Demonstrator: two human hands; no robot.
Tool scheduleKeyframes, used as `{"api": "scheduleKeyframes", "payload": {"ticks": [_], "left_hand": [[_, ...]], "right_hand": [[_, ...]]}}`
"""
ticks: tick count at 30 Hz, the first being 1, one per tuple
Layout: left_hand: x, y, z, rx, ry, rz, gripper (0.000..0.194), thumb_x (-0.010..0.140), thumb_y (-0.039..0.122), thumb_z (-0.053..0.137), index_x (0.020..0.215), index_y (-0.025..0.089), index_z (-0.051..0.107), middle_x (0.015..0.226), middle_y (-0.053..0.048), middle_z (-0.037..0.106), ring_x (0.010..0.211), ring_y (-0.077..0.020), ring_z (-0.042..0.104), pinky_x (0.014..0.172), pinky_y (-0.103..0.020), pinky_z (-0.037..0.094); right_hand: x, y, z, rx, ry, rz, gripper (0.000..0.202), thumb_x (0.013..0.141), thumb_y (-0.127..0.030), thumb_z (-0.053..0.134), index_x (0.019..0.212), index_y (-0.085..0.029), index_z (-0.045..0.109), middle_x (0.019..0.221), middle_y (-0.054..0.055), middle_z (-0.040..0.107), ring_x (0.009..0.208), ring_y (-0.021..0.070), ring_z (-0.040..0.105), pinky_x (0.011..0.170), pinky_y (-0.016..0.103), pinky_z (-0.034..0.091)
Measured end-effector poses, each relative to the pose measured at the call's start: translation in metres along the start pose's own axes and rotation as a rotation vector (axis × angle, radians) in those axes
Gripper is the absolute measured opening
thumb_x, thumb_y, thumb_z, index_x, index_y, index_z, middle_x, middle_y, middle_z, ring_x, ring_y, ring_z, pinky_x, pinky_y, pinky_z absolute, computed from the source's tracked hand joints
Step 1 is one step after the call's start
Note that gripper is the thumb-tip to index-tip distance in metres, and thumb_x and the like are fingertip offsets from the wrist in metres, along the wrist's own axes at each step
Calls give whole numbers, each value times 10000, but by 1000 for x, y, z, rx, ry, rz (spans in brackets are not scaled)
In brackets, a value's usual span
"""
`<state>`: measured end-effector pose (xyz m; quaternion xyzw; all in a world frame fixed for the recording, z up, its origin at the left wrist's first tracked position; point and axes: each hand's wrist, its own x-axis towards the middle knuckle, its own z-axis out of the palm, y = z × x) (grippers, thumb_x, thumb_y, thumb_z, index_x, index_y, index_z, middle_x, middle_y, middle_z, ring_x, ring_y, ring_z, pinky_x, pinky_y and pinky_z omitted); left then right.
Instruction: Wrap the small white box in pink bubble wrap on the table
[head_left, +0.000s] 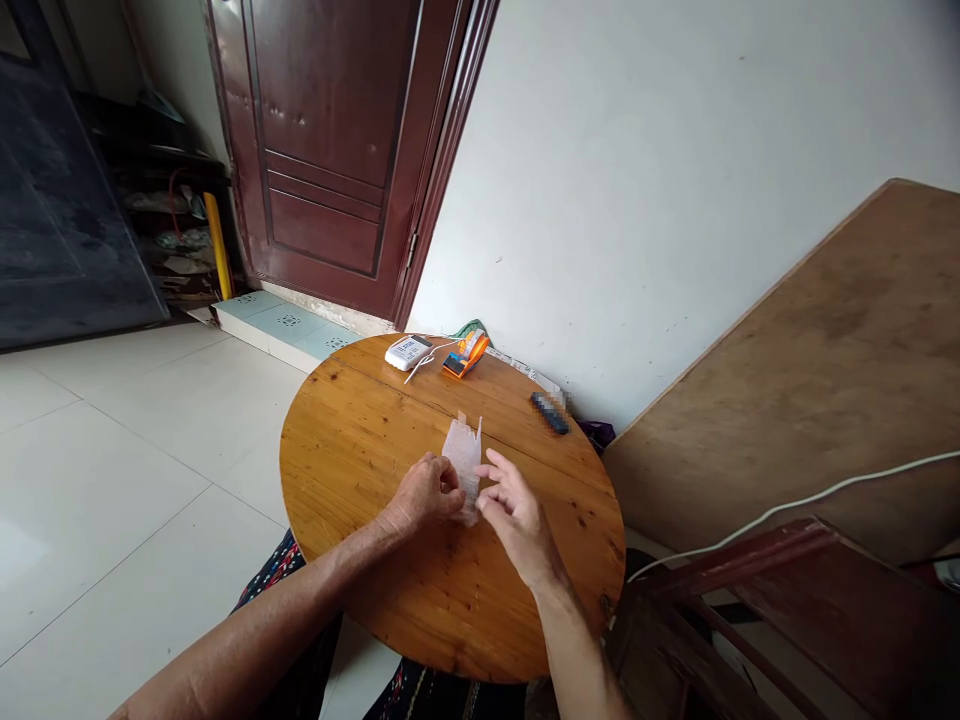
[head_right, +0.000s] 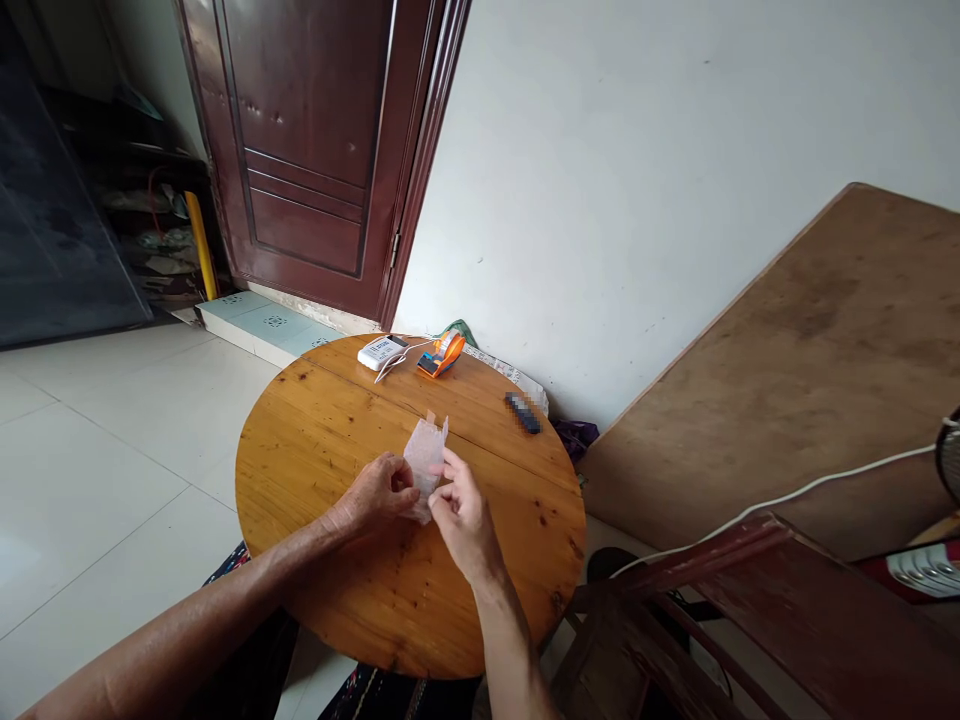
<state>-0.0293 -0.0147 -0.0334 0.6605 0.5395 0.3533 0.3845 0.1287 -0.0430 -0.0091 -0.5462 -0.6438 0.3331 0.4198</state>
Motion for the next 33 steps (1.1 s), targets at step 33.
{"api": "scheduleKeyframes", "payload": {"ticks": [33], "left_hand": [[2,-6,-2,342,-102,311,535,785,239,516,1314,182,573,1459,-95,499,1429,-320,283,1123,-535,295]], "right_hand": [[51,35,4,-70,202,-103,273,792,-317,598,1037,-208,651,822,27,718,724,182,648,727,311,523]]}}
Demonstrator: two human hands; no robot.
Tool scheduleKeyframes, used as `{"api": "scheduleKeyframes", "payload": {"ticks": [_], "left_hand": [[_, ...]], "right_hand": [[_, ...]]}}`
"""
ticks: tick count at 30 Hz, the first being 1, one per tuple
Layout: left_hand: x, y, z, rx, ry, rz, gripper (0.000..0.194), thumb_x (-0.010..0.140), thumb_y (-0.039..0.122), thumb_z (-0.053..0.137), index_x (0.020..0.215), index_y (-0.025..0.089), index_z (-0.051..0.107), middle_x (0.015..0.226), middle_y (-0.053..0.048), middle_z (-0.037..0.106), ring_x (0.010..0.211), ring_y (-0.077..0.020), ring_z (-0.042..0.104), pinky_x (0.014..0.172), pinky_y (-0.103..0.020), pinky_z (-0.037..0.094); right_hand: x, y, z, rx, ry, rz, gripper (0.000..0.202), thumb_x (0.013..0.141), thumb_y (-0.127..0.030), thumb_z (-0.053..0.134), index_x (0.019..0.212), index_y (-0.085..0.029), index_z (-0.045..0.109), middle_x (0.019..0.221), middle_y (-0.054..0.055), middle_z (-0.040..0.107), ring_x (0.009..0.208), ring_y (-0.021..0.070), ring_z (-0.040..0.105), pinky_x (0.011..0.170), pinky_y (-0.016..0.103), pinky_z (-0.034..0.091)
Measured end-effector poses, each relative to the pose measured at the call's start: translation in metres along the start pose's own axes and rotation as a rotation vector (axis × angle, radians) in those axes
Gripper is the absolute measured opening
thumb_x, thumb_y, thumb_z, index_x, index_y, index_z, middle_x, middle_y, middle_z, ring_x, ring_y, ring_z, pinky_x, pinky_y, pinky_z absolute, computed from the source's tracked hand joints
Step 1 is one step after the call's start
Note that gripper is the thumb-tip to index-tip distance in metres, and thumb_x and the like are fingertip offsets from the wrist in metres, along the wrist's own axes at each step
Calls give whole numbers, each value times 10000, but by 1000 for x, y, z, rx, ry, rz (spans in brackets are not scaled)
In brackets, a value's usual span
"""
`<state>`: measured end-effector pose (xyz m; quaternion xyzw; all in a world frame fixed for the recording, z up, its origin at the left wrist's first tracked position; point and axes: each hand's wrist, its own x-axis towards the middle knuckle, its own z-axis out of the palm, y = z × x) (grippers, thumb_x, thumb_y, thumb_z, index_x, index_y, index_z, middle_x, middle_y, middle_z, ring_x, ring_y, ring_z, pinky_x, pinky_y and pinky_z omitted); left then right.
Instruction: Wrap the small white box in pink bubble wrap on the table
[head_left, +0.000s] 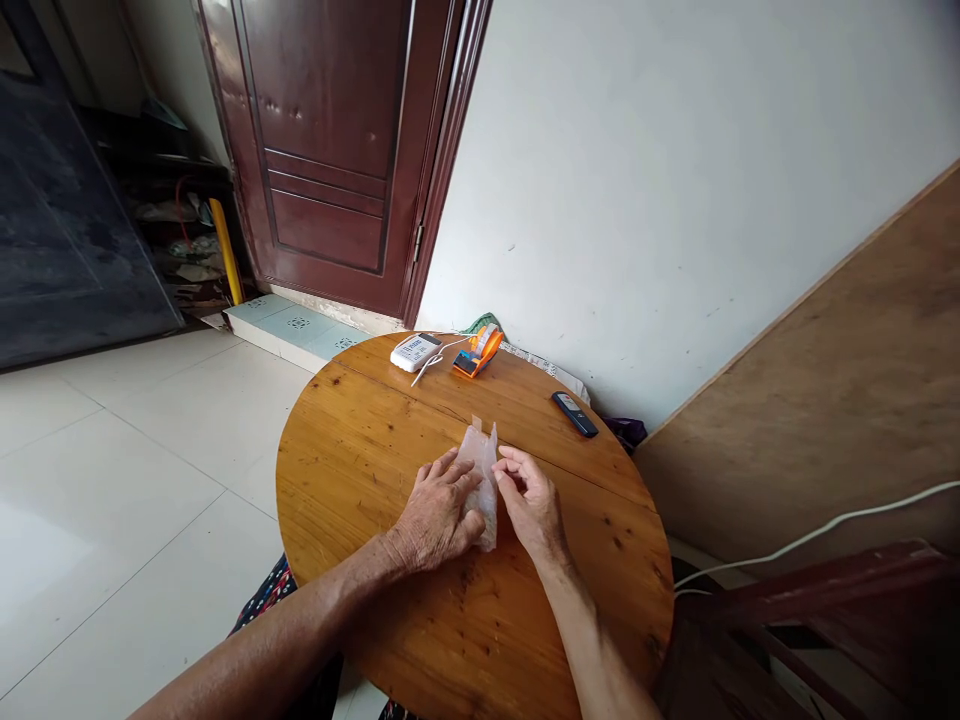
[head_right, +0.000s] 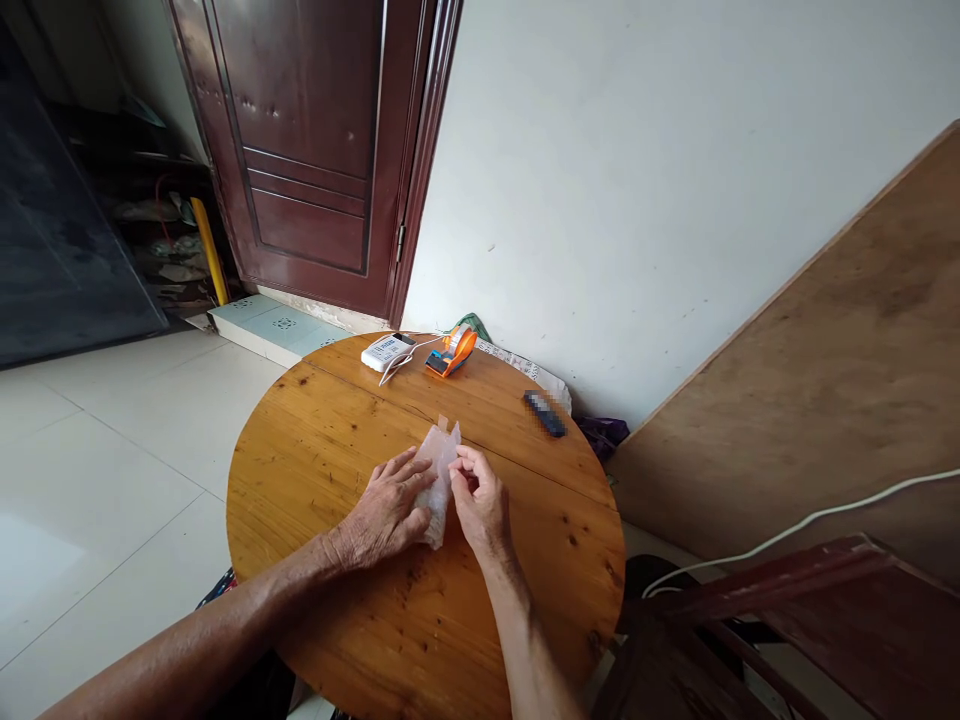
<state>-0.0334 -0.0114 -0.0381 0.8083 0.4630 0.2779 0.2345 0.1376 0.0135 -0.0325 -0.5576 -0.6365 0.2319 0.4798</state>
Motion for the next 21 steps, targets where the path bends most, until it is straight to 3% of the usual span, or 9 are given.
{"api": "scheduleKeyframes", "payload": {"ticks": [6,10,15,21], "left_hand": [[1,0,0,20,-33,-38,533,813,252,507,1344,211,538,1528,-117,396,1463,-330,214,1130,-566,263],[1,-2,5,-5,68,-49,546,774,239,526,1318,187,538,1465,-132,458,1432,-318,269,1141,-530,267],[-1,0,6,-29,227,82,575,671,174,547,1244,193,579,1398,-122,487,1332,-316,365,1099,-506,318],[-2,3,3,-35,253,183,355,696,152,542,1018,200,683,1134,-87,629,1065,-274,503,940,-442,418]], "right_hand": [[-7,-1,6,32,-77,-70,278,812,-262,550,1071,-229,645,873,31,746,741,180,667,749,312,543],[-8,5,6,46,-111,-91,286,839,-250,529,1101,-225,640,911,41,753,825,192,698,801,325,551],[-6,10,6,41,-145,-143,322,840,-231,508,1140,-223,627,907,42,757,822,190,714,787,317,568],[-1,10,5,90,-209,-149,306,857,-255,521,1149,-231,608,867,32,760,797,183,714,792,310,566]]}}
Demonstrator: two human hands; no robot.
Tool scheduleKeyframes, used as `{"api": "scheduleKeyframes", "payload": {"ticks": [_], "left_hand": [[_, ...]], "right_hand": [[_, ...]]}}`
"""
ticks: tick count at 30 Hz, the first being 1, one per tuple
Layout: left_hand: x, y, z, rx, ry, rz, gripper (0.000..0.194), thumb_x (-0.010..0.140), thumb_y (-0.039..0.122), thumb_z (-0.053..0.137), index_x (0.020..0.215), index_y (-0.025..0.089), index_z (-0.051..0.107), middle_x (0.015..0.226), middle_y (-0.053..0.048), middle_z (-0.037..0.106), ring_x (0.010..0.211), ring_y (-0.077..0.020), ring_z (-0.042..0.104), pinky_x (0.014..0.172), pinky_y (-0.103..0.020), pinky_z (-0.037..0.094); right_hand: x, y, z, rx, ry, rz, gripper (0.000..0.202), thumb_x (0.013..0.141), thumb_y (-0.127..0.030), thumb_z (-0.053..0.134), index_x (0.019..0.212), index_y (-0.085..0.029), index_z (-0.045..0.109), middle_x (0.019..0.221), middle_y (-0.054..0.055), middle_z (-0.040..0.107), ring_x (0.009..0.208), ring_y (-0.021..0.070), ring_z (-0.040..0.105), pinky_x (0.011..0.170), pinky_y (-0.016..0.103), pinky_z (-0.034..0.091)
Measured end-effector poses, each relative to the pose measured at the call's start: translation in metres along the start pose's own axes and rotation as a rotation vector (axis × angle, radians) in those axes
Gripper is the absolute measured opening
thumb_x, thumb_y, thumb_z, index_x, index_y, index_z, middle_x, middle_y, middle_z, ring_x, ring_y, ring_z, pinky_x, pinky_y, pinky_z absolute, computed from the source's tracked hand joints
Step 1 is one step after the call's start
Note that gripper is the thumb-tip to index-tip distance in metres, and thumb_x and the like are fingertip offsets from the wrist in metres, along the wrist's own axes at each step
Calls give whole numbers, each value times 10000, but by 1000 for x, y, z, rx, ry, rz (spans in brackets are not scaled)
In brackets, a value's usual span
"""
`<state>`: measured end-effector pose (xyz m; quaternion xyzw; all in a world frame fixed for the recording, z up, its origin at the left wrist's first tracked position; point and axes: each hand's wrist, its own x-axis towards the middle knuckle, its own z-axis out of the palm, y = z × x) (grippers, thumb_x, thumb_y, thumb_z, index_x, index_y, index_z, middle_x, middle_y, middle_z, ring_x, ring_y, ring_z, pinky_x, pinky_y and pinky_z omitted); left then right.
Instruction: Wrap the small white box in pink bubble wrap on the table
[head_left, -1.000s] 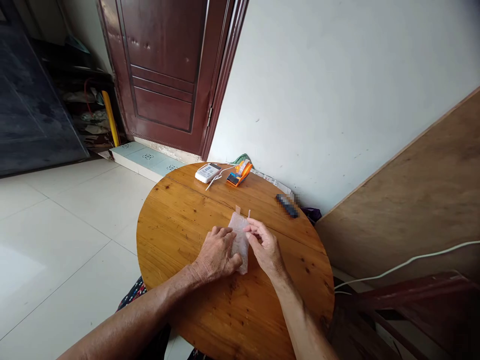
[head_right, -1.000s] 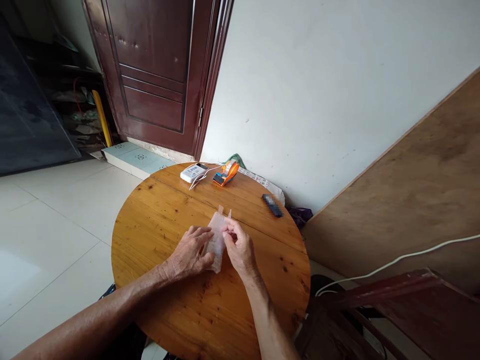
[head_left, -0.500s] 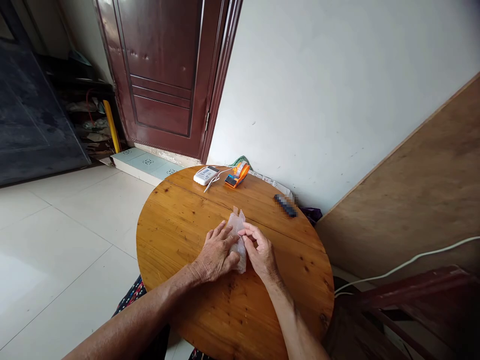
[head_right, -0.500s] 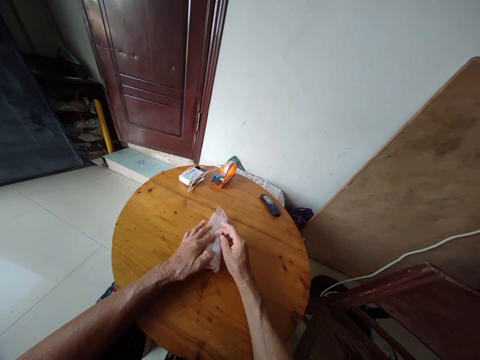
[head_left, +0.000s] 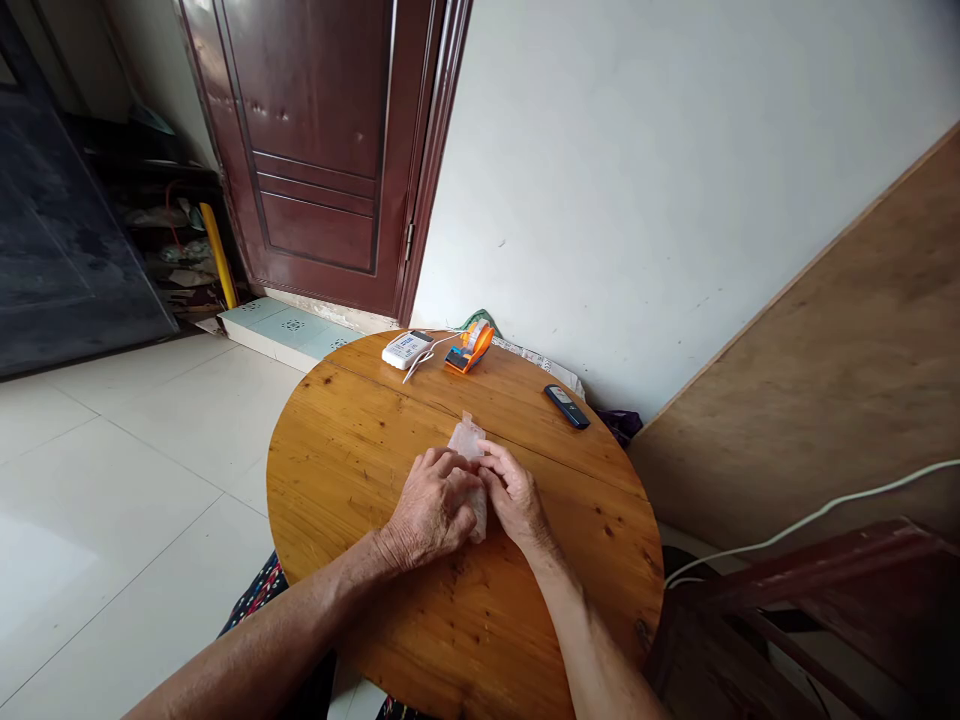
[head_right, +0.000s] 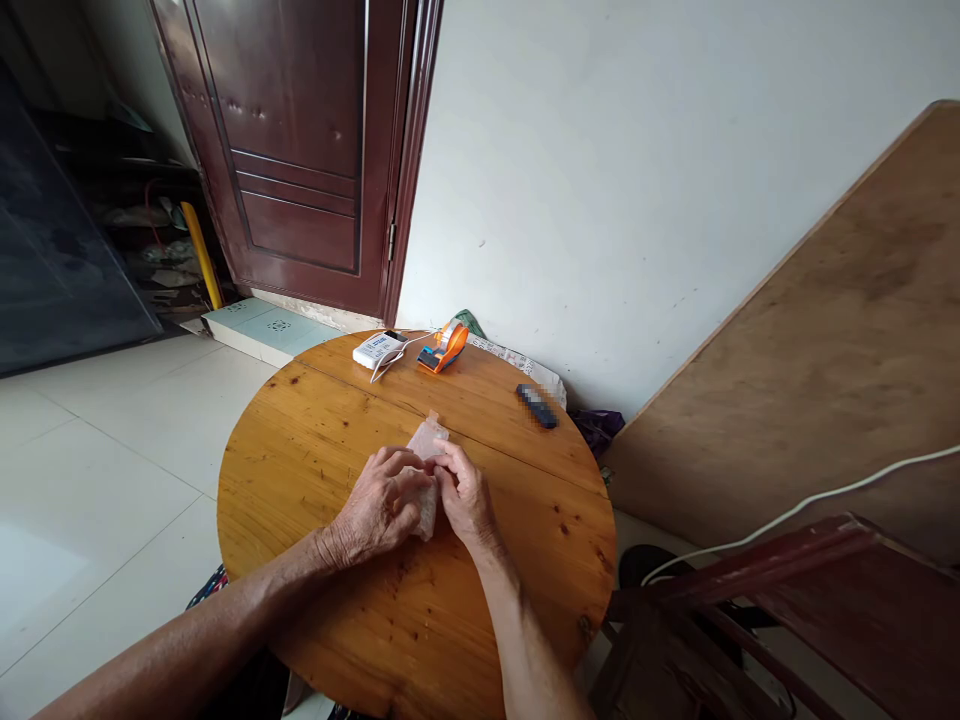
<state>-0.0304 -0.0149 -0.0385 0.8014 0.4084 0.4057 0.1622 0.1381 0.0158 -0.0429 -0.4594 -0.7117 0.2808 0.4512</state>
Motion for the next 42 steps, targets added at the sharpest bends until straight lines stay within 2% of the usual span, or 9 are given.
{"api": "scheduleKeyframes", "payload": {"ticks": [5,7,10,14,20,25,33,38,42], "left_hand": [[1,2,-1,-4,2,-25,314,697,159,559,982,182,690,1058,-86,654,974,-259,520,885,-418,431],[1,3,-1,-6,-5,-38,301,703,159,560,971,181,693,1048,-85,656,967,-260,522,880,-414,433],[0,3,0,-19,-10,-46,288,717,162,555,969,177,692,1050,-90,644,953,-257,521,879,-408,441],[-1,3,2,-56,-3,-39,295,716,152,547,978,157,682,1083,-105,608,951,-250,508,893,-397,451],[-2,4,2,-76,-15,-61,299,712,152,543,983,148,669,1112,-116,566,967,-253,505,904,-413,456],[-2,3,3,-69,-18,-54,305,702,143,543,981,145,667,1107,-120,568,955,-252,511,910,-430,452],[-2,7,-2,-49,3,-28,296,679,124,548,950,157,663,1138,-115,599,967,-257,511,881,-423,461],[-2,8,-4,-13,8,4,275,673,127,550,923,175,653,1184,-99,630,971,-261,520,867,-427,462],[0,8,-4,-9,-12,6,263,695,139,530,928,189,642,998,-88,680,917,-251,536,851,-411,469]], "right_hand": [[6,9,-12,41,158,148,267,798,-314,575,1028,-199,648,942,79,753,819,206,714,780,344,568],[11,12,-20,26,229,281,313,747,-315,585,1022,-179,651,1017,110,735,776,208,713,628,303,564],[21,14,-27,10,204,511,423,683,-308,599,1076,-156,633,1075,134,708,625,178,678,359,210,396],[35,10,-20,31,102,628,452,659,-302,631,1085,-153,622,947,93,707,518,128,600,308,182,285],[52,-1,-12,84,-61,635,253,629,-357,681,789,-165,649,495,-58,488,401,73,386,347,181,185],[56,-1,-17,98,-192,676,321,600,-455,729,712,-193,580,429,-114,324,384,55,256,383,190,139],[50,11,-7,58,-28,374,260,619,-417,686,700,-189,591,656,-12,615,615,136,529,593,246,422],[45,18,1,-26,0,323,173,666,-371,597,701,-206,561,660,-6,628,620,153,541,559,241,419],[44,19,4,-78,54,316,139,670,-344,590,694,-212,554,657,-2,628,620,155,542,553,237,416]]}}
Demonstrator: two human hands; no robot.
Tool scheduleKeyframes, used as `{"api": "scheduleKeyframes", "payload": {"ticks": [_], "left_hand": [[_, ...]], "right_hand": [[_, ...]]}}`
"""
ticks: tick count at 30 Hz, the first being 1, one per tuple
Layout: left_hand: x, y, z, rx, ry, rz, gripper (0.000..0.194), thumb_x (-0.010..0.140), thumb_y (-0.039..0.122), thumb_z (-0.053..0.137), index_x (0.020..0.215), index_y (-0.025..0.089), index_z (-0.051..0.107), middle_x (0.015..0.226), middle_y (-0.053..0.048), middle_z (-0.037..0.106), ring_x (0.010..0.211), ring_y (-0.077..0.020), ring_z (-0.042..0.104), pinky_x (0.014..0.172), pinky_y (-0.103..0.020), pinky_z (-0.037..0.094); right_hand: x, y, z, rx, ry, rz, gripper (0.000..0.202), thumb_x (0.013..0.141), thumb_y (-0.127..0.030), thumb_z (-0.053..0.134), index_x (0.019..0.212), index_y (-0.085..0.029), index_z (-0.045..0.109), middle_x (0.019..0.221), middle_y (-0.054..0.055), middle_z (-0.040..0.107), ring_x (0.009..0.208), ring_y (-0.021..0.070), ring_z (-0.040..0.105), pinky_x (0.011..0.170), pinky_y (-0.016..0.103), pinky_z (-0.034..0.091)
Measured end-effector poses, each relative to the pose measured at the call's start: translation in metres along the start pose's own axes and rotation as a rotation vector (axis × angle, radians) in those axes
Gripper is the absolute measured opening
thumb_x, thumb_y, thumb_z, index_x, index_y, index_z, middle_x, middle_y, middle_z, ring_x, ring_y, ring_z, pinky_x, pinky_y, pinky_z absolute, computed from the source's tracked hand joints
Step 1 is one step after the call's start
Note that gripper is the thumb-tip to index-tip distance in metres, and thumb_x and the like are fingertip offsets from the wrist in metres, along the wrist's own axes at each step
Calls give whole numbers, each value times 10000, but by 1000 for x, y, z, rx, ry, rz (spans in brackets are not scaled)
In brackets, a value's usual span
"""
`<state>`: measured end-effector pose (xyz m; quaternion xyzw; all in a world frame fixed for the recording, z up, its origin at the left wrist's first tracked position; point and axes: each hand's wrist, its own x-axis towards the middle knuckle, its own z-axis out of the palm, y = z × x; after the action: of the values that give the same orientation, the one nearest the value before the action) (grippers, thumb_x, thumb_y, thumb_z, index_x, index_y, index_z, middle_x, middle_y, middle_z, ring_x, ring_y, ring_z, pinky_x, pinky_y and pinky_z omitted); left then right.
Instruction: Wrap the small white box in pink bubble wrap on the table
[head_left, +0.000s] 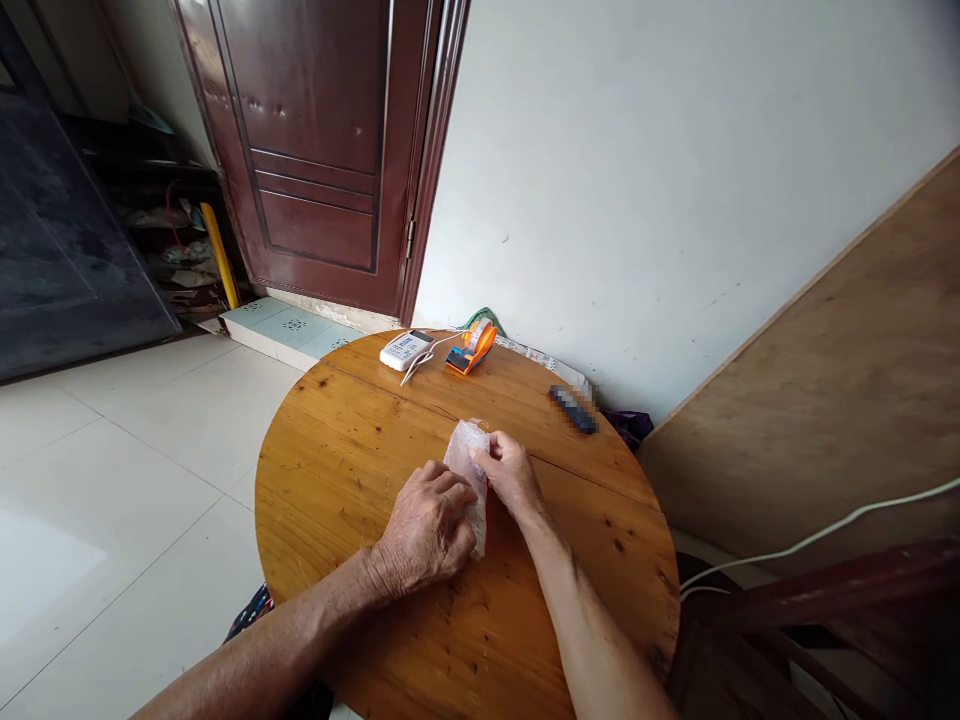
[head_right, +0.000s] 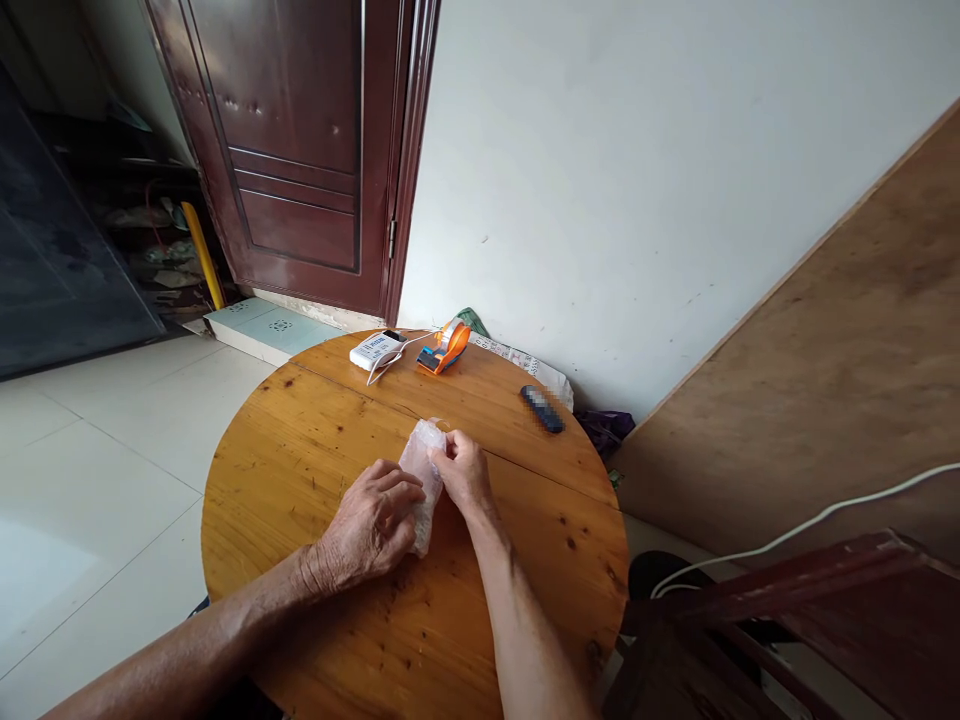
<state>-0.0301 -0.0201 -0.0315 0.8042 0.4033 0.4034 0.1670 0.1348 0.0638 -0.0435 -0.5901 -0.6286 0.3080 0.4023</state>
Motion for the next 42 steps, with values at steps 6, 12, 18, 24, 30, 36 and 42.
{"api": "scheduleKeyframes", "payload": {"ticks": [6,12,18,24,30,36,42], "left_hand": [[-1,4,1,48,-31,-54,213,737,155,497,917,173,609,880,-90,645,864,-246,521,816,-391,474],[-3,2,4,142,-24,-81,161,752,183,514,889,184,599,902,-89,624,885,-256,503,840,-409,457],[-4,-1,4,177,-24,-107,149,788,220,518,896,189,617,912,-85,624,899,-258,499,838,-414,437],[-7,-5,1,207,49,-144,200,766,301,581,937,200,606,986,-89,594,926,-268,496,837,-426,417],[-9,-7,4,151,134,-268,369,719,326,624,1048,185,533,1042,-89,568,980,-280,514,861,-428,429],[-6,-14,8,2,17,-312,499,740,295,621,1223,214,524,1207,-84,565,1093,-274,521,949,-440,427],[-5,-15,7,-101,-39,-294,346,770,240,607,1116,234,610,1254,-74,561,1126,-251,535,986,-424,431]], "right_hand": [[-5,-13,-3,186,-12,24,175,680,-364,629,720,-208,560,683,-5,639,628,146,544,570,234,429],[-7,-29,-9,318,-52,37,158,648,-305,652,689,-203,539,627,-34,582,598,123,493,557,222,392],[-9,-39,-16,262,-133,11,181,645,-326,645,672,-210,508,611,-50,522,580,115,443,531,218,361],[-32,-54,-26,203,-214,-34,173,670,-324,632,688,-210,503,625,-48,496,598,114,435,550,214,362],[-61,-67,-28,84,-186,-92,152,699,-300,615,679,-215,491,608,-56,465,578,114,409,547,220,351],[-84,-62,-32,1,-149,-176,150,743,-297,608,674,-216,502,653,-37,518,626,131,469,618,233,398],[-101,-41,-26,12,-103,-197,88,814,-309,609,826,-222,599,852,23,696,792,187,628,737,278,487]]}}
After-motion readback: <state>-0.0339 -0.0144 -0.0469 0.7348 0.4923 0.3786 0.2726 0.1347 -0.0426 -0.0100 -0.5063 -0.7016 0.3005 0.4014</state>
